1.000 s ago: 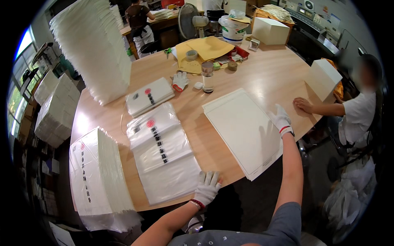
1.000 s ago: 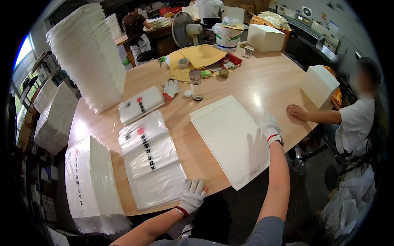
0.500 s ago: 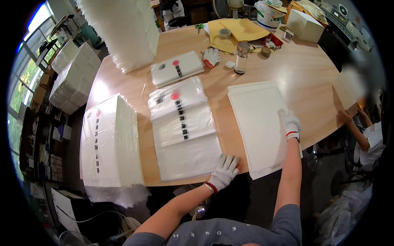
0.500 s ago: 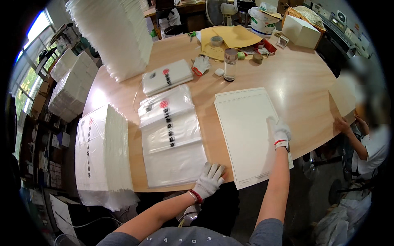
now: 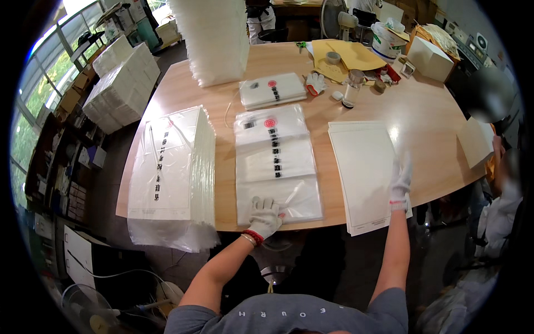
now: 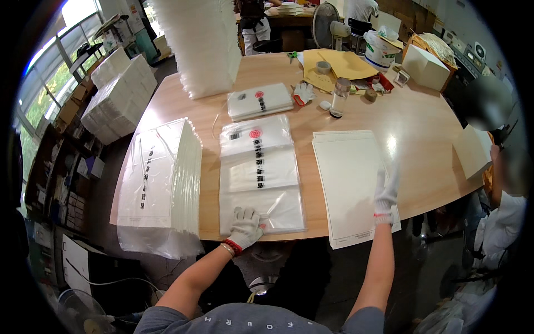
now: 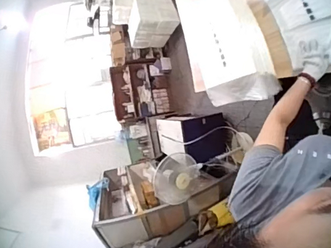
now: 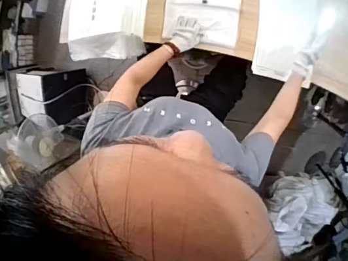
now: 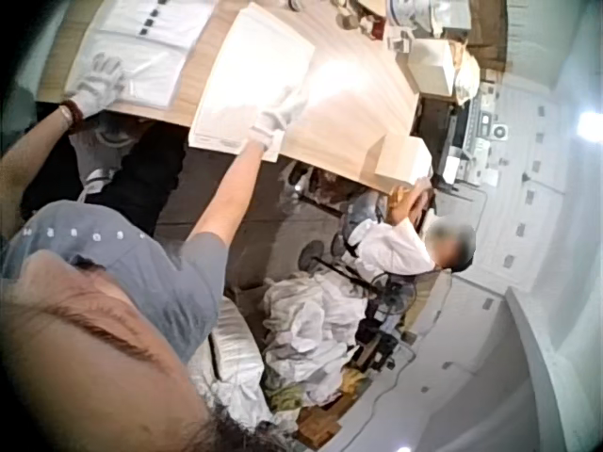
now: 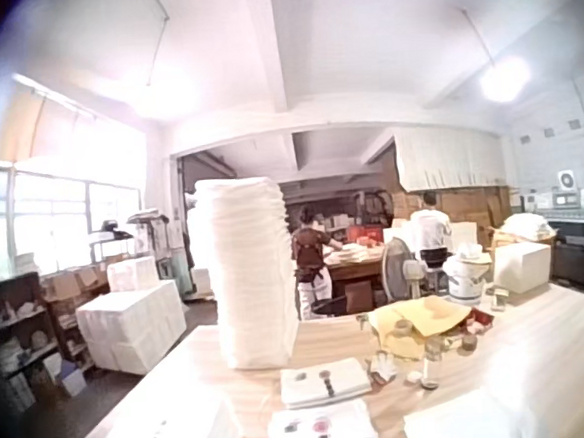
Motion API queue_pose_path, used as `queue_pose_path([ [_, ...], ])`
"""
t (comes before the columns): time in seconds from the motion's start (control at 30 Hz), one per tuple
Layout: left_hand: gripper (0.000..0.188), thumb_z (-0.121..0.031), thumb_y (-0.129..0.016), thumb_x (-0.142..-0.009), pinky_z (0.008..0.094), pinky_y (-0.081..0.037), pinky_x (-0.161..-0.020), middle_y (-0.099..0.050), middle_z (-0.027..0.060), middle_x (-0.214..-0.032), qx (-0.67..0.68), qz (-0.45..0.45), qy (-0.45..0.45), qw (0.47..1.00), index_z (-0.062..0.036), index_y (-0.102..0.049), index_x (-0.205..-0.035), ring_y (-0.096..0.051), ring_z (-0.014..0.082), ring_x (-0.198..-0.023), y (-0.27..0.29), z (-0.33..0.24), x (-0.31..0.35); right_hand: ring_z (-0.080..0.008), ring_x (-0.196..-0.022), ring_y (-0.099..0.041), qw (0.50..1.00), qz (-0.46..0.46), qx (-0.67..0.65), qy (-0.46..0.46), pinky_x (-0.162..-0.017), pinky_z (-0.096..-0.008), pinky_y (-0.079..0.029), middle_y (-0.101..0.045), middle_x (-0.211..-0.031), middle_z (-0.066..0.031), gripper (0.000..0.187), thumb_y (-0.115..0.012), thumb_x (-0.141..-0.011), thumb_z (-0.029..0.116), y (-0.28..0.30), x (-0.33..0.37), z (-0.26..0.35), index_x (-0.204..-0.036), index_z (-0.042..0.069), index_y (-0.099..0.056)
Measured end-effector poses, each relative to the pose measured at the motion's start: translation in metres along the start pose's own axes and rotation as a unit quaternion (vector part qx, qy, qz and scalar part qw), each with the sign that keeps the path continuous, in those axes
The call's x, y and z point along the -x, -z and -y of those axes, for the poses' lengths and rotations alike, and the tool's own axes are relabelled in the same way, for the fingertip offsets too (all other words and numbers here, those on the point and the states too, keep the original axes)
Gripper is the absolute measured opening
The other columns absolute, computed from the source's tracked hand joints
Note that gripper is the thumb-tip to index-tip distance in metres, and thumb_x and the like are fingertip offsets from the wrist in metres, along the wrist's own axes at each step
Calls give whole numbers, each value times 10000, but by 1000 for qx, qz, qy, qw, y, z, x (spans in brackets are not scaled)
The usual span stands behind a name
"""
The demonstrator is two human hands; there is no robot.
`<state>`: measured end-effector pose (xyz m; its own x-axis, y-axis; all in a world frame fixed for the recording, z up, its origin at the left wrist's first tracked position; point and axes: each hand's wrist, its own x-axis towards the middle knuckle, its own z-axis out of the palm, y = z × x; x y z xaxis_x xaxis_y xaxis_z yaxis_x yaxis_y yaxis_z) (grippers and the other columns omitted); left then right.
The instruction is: The person repeatedly picks up white paper sheets, places them into clear plastic sleeves, and stacks the sealed packages on the table. The person wears white gloves and works at a table with stacks of paper and plastic sleeves. Other people are visible in the background working at separate tables.
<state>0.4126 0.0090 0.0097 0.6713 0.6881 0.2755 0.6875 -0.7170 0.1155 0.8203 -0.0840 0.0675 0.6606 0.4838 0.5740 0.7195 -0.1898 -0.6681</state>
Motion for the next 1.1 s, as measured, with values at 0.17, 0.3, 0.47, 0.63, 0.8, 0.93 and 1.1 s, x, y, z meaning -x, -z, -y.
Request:
queue_pose_path([
  [0.17,300,-354,-633,-709,416,-355,-855,-517,90,-968,41,27,31,998,-91,-605,-851,-425,331,-941,3,6,3,-269,-1122,-499,980,52,-153,118,-919,-383,-433,-488,-1243,-175,330,-440,-949,168,25,115,61,-1231,-2,-461],
  [0.3,263,-318,-637,-731,381,-358,-877,-550,67,-915,105,42,33,993,-71,-605,-812,-444,294,-965,1,14,-14,-206,-846,-618,914,235,-303,-131,-777,-330,-518,-619,-971,-137,281,-445,-945,163,23,195,130,-1151,-14,-518],
  [0.47,153,-179,-560,-813,359,-448,-675,-615,94,-764,373,133,139,908,-40,-599,-866,-540,286,-672,-39,49,-45,-178,-808,-618,720,409,-379,-414,-745,-307,-517,-611,-957,-108,344,-511,-926,226,-12,235,168,-1170,-16,-503],
  [0.63,161,-167,-517,-861,347,-458,-598,-600,85,-677,373,49,38,926,-24,-584,-890,-585,186,-638,22,41,-47,-168,-789,-601,632,284,-528,-491,-721,-335,-505,-600,-971,-71,310,-559,-900,228,-101,214,205,-1134,26,-533],
  [0.8,160,-186,-495,-862,305,-457,-607,-611,53,-719,658,-33,222,718,-50,-561,-916,-580,141,-678,-15,76,-56,-253,-985,-554,877,388,-163,-231,-828,-400,-456,-570,-1125,-97,316,-637,-823,271,-121,191,190,-1055,65,-581],
  [0.93,167,-153,-498,-874,247,-444,-634,-631,40,-742,644,12,250,723,-39,-561,-978,-574,116,-713,28,81,-60,-363,-1144,-460,972,206,50,96,-915,-441,-401,-535,-1164,-229,352,-706,-725,146,-76,204,196,-1010,5,-553],
  [1.1,237,-90,-484,-902,211,-433,-618,-646,37,-804,620,66,172,762,-5,-515,-1121,-531,70,-694,91,39,-61,-343,-937,-552,961,183,-166,126,-755,-385,-471,-591,-910,-145,149,-611,-740,29,-110,190,268,-882,23,-566],
])
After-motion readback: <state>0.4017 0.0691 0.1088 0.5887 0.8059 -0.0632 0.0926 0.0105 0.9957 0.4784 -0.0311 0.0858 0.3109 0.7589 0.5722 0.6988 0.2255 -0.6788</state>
